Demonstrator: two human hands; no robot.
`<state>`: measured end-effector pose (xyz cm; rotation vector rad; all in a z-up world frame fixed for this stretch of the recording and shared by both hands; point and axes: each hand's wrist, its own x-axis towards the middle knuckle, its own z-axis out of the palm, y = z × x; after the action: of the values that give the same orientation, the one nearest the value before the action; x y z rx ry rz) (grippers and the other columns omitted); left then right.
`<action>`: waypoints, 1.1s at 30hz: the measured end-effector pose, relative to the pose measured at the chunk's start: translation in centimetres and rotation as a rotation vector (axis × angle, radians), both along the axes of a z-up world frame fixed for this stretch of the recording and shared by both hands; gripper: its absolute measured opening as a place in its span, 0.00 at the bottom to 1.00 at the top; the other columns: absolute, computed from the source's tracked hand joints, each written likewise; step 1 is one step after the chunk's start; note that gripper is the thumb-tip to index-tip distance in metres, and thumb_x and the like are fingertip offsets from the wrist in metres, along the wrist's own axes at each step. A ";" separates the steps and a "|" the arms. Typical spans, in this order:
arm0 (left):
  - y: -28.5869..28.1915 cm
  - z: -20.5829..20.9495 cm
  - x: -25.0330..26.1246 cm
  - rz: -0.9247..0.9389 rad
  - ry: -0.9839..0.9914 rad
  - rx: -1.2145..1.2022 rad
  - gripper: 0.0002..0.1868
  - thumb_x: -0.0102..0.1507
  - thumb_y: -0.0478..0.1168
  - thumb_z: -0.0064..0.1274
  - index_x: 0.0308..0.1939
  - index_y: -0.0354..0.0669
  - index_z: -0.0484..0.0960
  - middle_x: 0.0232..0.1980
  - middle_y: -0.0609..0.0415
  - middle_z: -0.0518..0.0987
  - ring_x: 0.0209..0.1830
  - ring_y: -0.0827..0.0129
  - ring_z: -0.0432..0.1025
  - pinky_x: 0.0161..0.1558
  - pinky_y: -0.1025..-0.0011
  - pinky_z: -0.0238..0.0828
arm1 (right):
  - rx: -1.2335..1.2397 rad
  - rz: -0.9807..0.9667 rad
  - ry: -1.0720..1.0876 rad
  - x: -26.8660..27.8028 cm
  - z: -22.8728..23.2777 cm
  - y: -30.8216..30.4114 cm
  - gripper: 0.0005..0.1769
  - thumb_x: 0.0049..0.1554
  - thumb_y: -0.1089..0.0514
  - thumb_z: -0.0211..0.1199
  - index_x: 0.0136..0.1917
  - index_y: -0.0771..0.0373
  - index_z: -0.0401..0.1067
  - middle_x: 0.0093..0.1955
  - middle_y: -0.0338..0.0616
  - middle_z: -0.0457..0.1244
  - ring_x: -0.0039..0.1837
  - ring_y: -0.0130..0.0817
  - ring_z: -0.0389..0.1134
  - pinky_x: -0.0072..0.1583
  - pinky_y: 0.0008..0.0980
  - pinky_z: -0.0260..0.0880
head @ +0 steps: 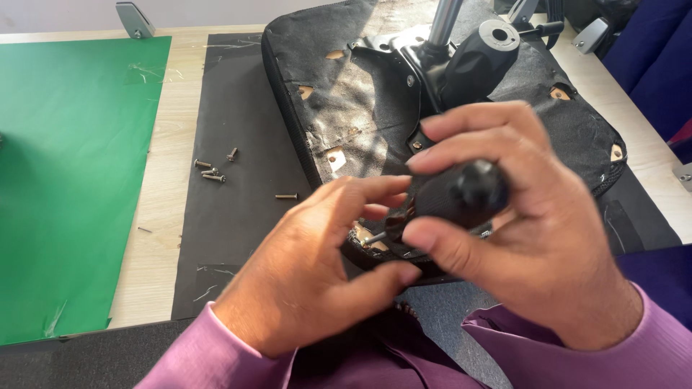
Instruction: The person uses a screwdriver to tighten screws into the metal base of an office chair. They then pick up a small metal pin and insert it into the screwdriver handle, appearing to prepare the tool for the next step.
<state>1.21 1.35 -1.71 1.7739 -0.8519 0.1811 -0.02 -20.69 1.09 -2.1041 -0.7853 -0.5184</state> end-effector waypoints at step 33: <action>13.9 -12.6 11.7 0.865 0.174 1.037 0.13 0.67 0.45 0.54 0.55 0.60 0.86 0.58 0.56 0.74 0.56 0.63 0.74 0.60 0.64 0.71 | 1.652 -0.323 0.472 1.2 -11.8 -19.1 0.21 0.73 0.39 0.61 0.49 0.56 0.67 0.42 0.31 0.59 0.41 0.22 0.59 0.61 0.30 0.72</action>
<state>12.86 15.22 -14.30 3.0039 0.0826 0.1409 1.14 -39.83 -10.75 -0.6780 0.3134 -0.5009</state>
